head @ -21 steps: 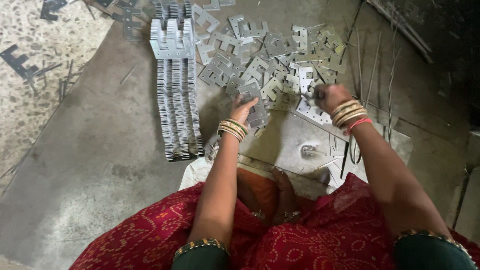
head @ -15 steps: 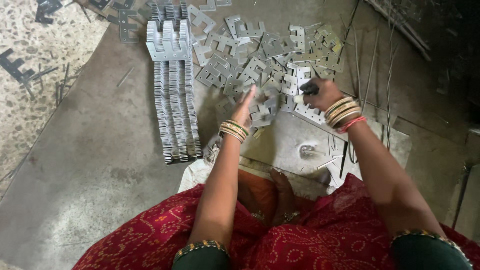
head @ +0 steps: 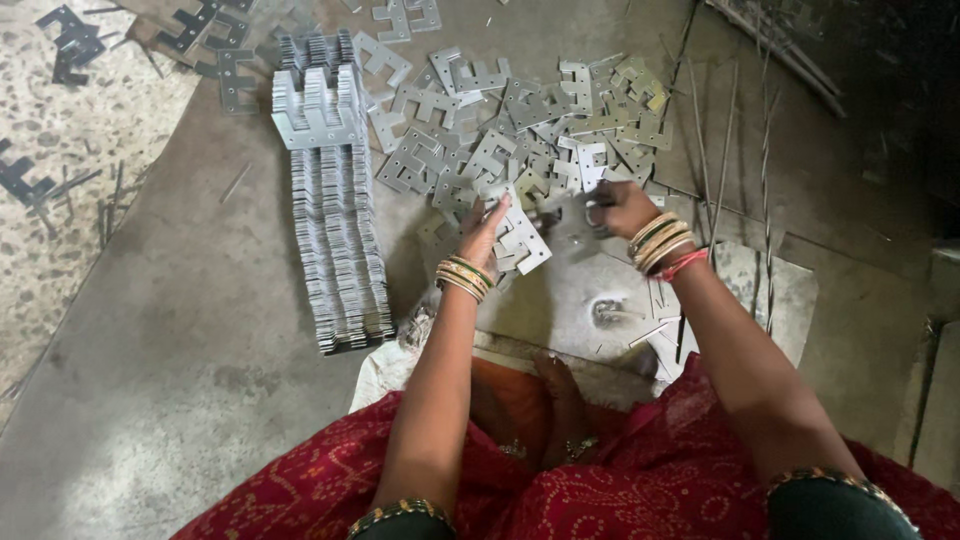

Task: The person sits on the floor and repeatedly picks up small metal brackets from a scattered pile, aligns them, and stacks them into neat columns. The person handles the brackets by hand and organizes them into growing stacks.

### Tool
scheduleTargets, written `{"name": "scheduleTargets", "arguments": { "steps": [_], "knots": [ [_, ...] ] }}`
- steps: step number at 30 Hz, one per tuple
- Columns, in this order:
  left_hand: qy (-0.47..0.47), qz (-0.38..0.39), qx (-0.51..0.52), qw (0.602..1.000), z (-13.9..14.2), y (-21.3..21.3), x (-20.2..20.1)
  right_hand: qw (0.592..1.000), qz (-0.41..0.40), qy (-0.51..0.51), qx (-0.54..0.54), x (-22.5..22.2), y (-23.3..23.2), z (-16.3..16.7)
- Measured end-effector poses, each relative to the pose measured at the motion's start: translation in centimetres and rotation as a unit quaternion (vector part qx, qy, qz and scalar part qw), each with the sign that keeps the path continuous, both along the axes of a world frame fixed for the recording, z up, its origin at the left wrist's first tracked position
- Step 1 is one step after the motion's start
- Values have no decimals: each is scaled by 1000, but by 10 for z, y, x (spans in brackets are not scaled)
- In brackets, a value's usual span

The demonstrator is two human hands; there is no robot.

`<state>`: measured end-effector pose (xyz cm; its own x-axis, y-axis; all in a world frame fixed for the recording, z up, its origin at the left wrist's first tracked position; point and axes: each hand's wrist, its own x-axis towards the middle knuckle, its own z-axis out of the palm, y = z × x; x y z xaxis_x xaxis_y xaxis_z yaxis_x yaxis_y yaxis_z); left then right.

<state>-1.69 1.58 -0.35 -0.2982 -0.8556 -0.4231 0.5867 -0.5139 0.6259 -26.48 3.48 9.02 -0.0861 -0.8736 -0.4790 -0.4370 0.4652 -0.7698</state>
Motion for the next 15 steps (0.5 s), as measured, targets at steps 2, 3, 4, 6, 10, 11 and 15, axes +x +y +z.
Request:
{"name": "scheduleTargets", "arguments": {
  "steps": [2, 3, 4, 6, 10, 11, 15],
  "knots": [
    [-24, -29, 43, 998, 9, -4, -2, 997, -38, -63, -1, -7, -8, 9],
    [-38, -43, 64, 996, 12, -5, 0, 997, -66, 29, -11, -9, -11, 9],
    [-38, -45, 49, 997, 14, -8, 2, 988, -93, 119, -22, -9, -15, 6],
    [-34, -51, 25, 998, 14, -11, 3, 934, -78, 348, 9, -6, -16, -5],
    [13, -13, 2, 1000, 0, -14, 0, 908, -169, 374, -79, -6, -16, -21],
    [37, -17, 12, 999, -6, -14, 0, 915, -205, 342, -61, -6, -18, -21],
    [63, -4, -34, 997, -19, -16, -3, 947, -281, 155, 16, -5, -23, -15]
  ]
}}
